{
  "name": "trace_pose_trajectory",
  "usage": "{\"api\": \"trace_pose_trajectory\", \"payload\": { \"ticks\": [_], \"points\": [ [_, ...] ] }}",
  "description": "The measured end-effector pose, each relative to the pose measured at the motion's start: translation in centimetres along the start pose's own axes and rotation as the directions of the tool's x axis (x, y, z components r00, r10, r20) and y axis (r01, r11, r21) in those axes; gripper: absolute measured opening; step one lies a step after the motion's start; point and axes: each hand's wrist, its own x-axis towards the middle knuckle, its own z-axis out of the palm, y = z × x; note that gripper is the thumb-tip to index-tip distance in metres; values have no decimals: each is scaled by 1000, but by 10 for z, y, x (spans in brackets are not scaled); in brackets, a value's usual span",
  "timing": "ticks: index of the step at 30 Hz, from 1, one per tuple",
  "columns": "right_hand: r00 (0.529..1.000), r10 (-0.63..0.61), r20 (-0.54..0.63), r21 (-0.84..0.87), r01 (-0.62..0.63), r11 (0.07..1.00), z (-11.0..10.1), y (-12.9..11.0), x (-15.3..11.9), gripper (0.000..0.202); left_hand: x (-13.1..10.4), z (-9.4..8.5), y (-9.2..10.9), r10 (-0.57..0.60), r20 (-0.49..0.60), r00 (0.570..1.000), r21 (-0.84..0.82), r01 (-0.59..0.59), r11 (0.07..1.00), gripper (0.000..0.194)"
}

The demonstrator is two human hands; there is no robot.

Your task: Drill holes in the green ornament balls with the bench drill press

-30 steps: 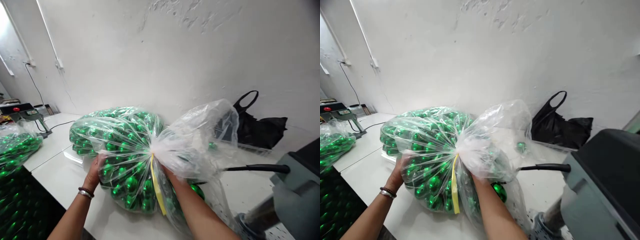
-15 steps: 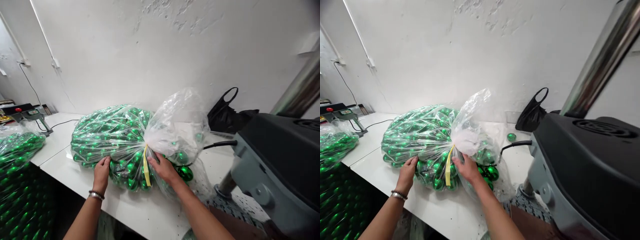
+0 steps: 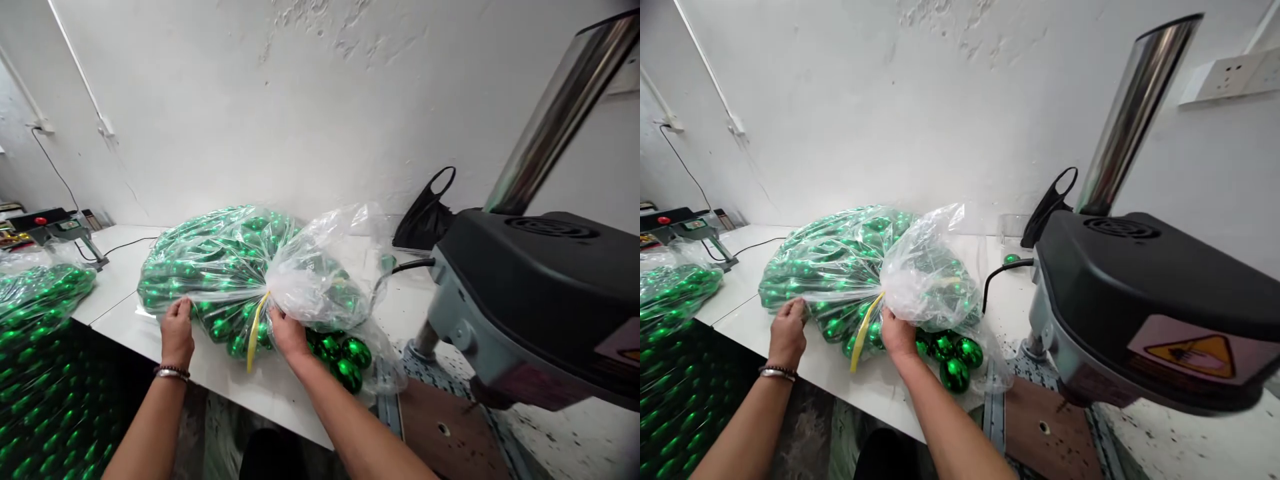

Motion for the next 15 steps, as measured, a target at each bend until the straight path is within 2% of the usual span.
{"api": "trace_pose_trajectory", "payload": {
  "ticks": [2,3,4,5,6,7,8,9,10,11,12,13,15],
  "points": [
    [1000,4,24,-20,-4,1000,-7,-3,-6,40,-32,-3,-20,-53,-13,998,71,54,996,31],
    [999,1,46,-28,0,1000,-13,-5,-8,40,-55,-3,-29,-28,-60,998,132,36,991,33],
    [997,-4,73,-34,6,999,-20,-5,-10,40,-84,-1,-37,67,-100,993,212,-44,976,37],
    [995,-11,103,-38,15,999,-28,-5,-12,39,-118,3,-44,194,-92,977,261,-165,951,38],
    [991,-24,134,-39,29,999,-37,-3,-16,40,-155,8,-49,326,-13,945,253,-312,916,36],
    [986,-38,165,-37,45,998,-47,-1,-20,41,-194,15,-54,442,122,889,187,-458,869,32],
    [980,-53,194,-31,60,998,-58,3,-25,41,-231,23,-57,525,289,800,83,-568,819,33],
    [973,-67,222,-23,74,997,-69,6,-29,38,-265,32,-59,585,415,697,-26,-633,773,39],
    [966,-78,248,-12,83,996,-80,10,-33,34,-293,41,-59,617,491,615,-109,-659,744,48],
    [959,-84,271,0,87,996,-91,14,-36,31,-314,51,-59,627,506,592,-149,-657,739,56],
    [954,-85,289,11,86,996,-102,17,-38,32,-328,61,-58,608,520,600,-148,-637,756,62],
    [948,-87,306,22,85,996,-112,21,-39,34,-335,70,-56,594,544,592,-148,-629,763,65],
    [938,-102,330,41,94,995,-131,28,-45,35,-334,86,-54,573,592,566,-136,-631,764,63]
  ]
}}
